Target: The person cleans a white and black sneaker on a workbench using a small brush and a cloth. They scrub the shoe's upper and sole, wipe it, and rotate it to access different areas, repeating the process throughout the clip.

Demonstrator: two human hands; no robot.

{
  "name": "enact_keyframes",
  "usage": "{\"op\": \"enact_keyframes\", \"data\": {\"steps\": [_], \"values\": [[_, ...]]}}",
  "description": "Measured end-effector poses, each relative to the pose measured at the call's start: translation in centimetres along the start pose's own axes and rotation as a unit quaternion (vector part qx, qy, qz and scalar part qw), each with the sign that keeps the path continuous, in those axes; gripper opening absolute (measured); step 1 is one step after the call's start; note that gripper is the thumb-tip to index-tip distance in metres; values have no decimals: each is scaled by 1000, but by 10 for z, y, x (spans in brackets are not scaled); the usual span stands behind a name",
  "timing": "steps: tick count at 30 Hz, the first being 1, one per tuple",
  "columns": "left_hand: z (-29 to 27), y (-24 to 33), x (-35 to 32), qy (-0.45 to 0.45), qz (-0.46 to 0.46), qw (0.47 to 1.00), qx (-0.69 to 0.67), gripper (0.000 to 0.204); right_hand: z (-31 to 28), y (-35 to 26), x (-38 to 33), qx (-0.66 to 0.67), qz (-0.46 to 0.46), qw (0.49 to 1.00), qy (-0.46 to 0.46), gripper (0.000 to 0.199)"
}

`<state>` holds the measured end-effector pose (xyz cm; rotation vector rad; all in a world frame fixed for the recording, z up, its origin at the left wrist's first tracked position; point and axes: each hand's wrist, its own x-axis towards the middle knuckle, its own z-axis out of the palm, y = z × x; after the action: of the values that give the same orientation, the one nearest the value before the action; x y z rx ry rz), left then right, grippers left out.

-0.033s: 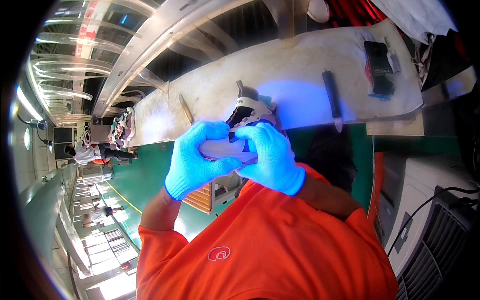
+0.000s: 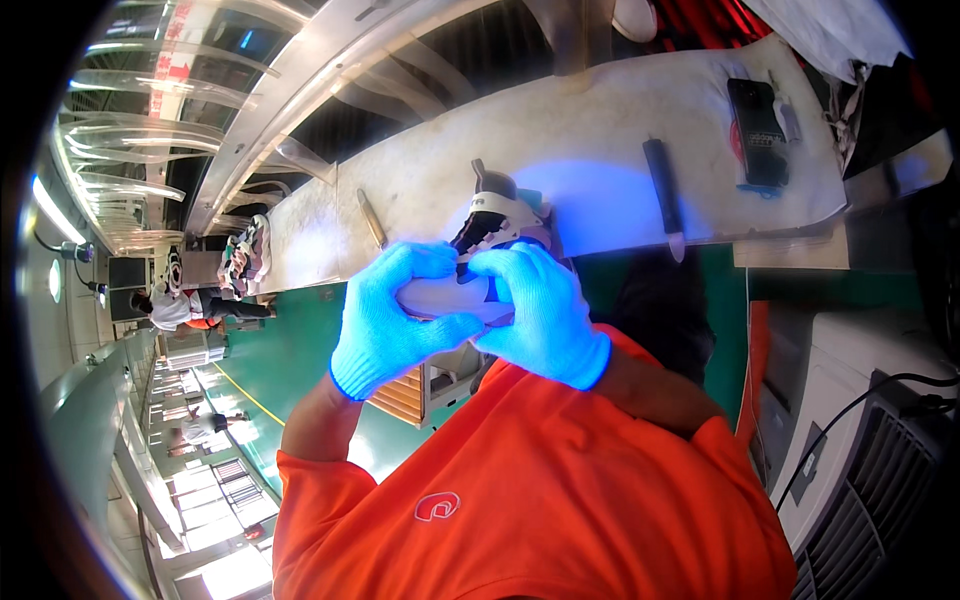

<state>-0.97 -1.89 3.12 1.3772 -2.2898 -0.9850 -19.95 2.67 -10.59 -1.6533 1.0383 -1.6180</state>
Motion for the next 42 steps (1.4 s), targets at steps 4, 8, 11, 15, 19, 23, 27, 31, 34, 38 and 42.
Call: {"op": "enact_keyframes", "data": {"steps": [4,8,11,15,19,23,27,31,34,38,42], "values": [[-1,0,8,5,-13,1000,6,60,-1,1,-3,-3,-4,998,65,70],[-1,15,12,9,-137,988,-71,62,4,21,-32,9,19,990,138,69],[5,13,13,15,-122,991,-58,61,-1,24,-48,16,54,991,125,64],[3,10,13,18,-65,997,-20,57,3,20,-48,50,83,989,113,60],[5,24,17,21,-126,991,-40,56,-1,23,-45,46,44,991,120,57],[1,19,15,14,-115,993,-34,57,-3,33,-36,57,38,991,117,54],[-3,0,14,13,-68,996,-47,58,-2,37,-35,45,43,993,98,55],[-5,-8,16,12,-60,997,-57,60,-4,42,-31,23,15,996,86,59],[-6,-10,18,12,-55,996,-66,60,-4,42,-28,8,6,996,86,67],[-12,-15,22,-3,-48,996,-70,60,-4,43,-25,-9,7,996,86,79],[-17,-26,27,-23,-26,997,-72,59,-9,45,-17,12,49,998,37,93]]}}
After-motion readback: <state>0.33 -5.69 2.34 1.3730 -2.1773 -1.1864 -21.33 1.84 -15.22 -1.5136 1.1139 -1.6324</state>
